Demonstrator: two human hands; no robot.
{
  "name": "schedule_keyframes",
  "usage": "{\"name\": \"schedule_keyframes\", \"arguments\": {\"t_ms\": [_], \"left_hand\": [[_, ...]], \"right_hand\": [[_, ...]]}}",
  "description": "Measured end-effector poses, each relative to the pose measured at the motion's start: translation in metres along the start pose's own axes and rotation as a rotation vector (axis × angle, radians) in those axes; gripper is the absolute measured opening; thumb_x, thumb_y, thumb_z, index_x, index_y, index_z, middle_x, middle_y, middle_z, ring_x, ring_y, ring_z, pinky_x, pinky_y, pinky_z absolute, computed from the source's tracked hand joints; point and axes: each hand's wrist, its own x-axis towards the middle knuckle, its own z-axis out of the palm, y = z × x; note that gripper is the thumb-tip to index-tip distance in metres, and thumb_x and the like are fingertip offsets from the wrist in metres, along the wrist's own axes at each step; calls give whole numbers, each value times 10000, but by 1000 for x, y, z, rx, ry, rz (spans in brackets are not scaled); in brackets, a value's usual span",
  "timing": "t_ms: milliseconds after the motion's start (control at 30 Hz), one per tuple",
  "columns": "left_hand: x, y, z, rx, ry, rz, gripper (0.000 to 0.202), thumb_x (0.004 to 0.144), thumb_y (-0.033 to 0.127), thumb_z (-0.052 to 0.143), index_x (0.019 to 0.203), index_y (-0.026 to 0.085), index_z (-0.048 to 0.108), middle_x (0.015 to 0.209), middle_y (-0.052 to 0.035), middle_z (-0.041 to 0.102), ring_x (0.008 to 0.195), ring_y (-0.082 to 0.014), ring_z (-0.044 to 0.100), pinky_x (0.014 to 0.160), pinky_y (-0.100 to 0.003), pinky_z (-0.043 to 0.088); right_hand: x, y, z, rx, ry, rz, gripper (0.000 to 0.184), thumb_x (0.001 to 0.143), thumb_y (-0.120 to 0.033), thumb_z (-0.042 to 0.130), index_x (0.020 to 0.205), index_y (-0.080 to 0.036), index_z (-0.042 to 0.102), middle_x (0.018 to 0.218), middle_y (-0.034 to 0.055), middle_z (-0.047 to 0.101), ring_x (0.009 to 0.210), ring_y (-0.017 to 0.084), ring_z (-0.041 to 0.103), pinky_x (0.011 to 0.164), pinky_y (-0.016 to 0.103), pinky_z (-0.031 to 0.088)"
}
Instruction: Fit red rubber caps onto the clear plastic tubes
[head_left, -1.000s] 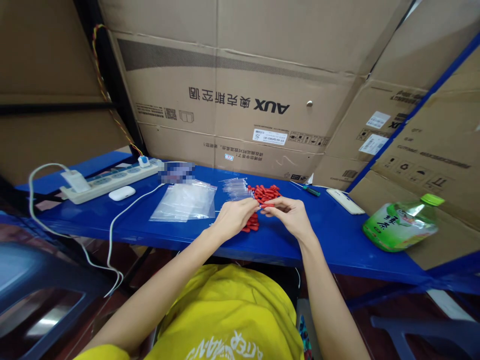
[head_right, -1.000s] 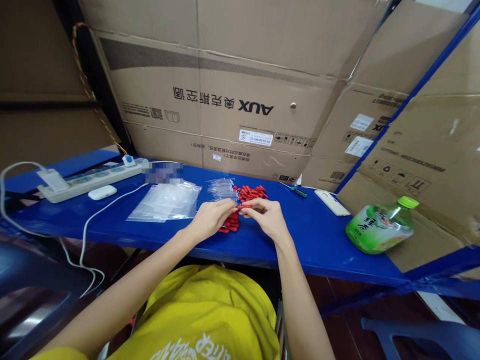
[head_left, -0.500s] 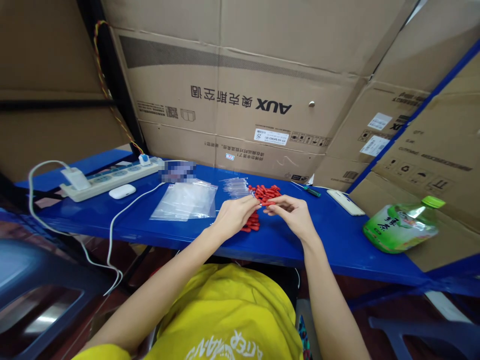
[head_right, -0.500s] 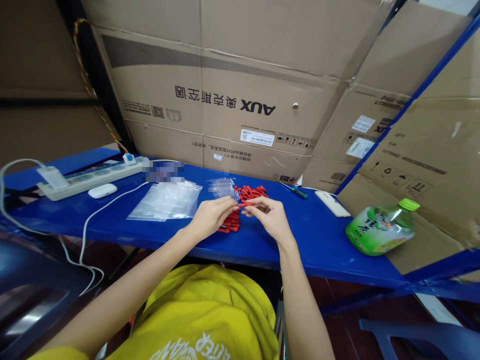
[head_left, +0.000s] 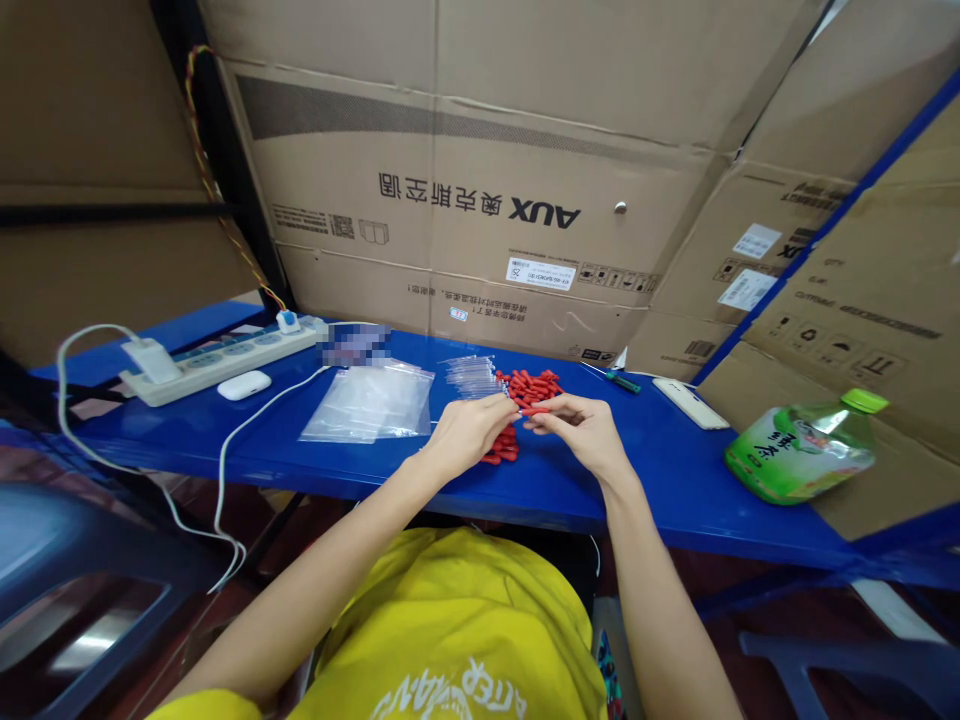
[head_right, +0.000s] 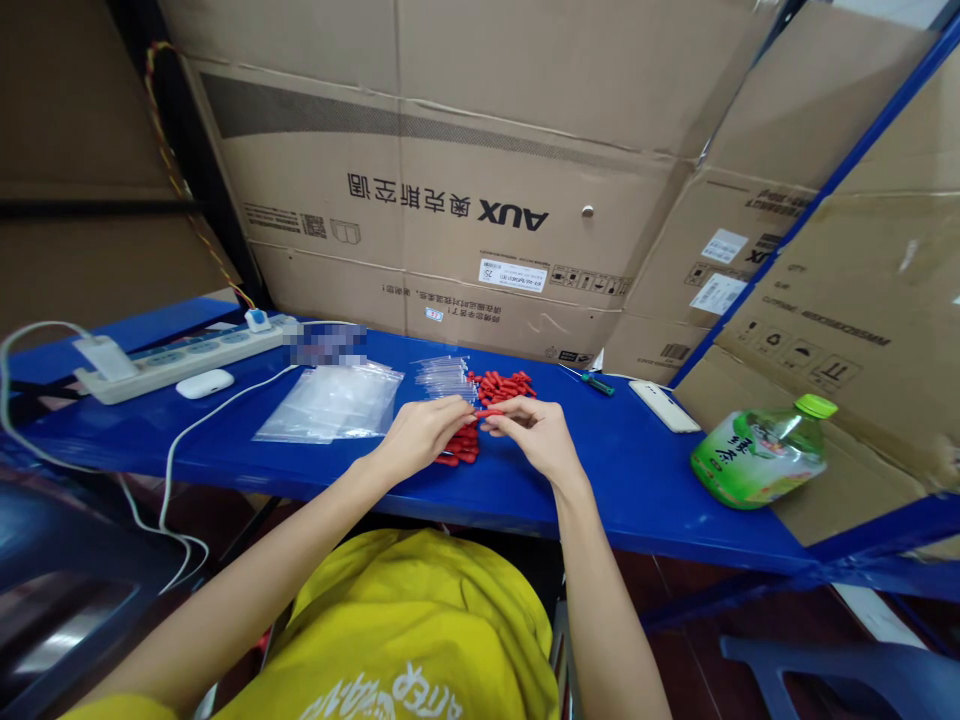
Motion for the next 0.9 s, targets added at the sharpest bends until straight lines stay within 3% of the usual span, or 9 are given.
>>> {"name": "schedule_keyframes", "arguments": {"t_ms": [900], "left_hand": [[0, 0, -1, -4, -24, 13, 408, 1140, 384, 310, 977, 211, 641, 905, -32, 690, 787, -156, 665, 636, -251, 372]], "right_hand": [[0, 4, 4, 2, -15, 14, 360, 706, -510, 917, 851, -196, 815, 805, 75, 828, 760, 283, 819, 759, 437, 704]]}}
